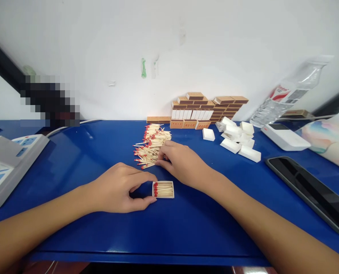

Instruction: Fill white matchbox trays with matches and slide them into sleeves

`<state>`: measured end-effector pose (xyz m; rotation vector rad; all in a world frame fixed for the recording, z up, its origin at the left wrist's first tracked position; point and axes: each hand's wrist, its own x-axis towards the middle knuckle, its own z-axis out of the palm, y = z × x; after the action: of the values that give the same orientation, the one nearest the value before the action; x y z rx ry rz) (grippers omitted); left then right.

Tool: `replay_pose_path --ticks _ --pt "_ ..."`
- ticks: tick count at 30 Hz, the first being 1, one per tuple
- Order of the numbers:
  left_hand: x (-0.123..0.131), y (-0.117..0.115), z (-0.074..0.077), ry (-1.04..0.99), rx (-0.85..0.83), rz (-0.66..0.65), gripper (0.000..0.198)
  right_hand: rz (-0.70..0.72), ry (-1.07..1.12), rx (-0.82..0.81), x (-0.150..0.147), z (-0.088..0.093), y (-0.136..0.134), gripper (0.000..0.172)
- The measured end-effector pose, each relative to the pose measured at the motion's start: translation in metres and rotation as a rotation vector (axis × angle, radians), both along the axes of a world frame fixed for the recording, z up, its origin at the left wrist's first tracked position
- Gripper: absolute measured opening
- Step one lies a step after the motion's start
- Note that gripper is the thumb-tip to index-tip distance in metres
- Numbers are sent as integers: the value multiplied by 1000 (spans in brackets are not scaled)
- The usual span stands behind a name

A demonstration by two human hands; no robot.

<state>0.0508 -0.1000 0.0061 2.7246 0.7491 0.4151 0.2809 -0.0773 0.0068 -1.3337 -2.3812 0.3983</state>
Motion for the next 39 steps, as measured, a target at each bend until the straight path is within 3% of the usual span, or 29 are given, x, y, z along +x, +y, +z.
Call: replay_pose_path --ticks 8,14,26,32,39 --pt "4 -12 -3 -13 45 -79 23 189 16 -3 -7 0 -6 10" --pt "3 -10 -4 12 39 -60 23 150 15 -23 -12 0 -7 7" --pt "2 -9 -2 7 16 -69 23 155 21 -12 -17 -3 -6 14" --pt "1 -8 -1 3 13 -63 21 92 -58 -43 -11 4 -8 21" --pt "-4 6 2 -1 36 46 25 64 -117 -44 5 13 -5 24"
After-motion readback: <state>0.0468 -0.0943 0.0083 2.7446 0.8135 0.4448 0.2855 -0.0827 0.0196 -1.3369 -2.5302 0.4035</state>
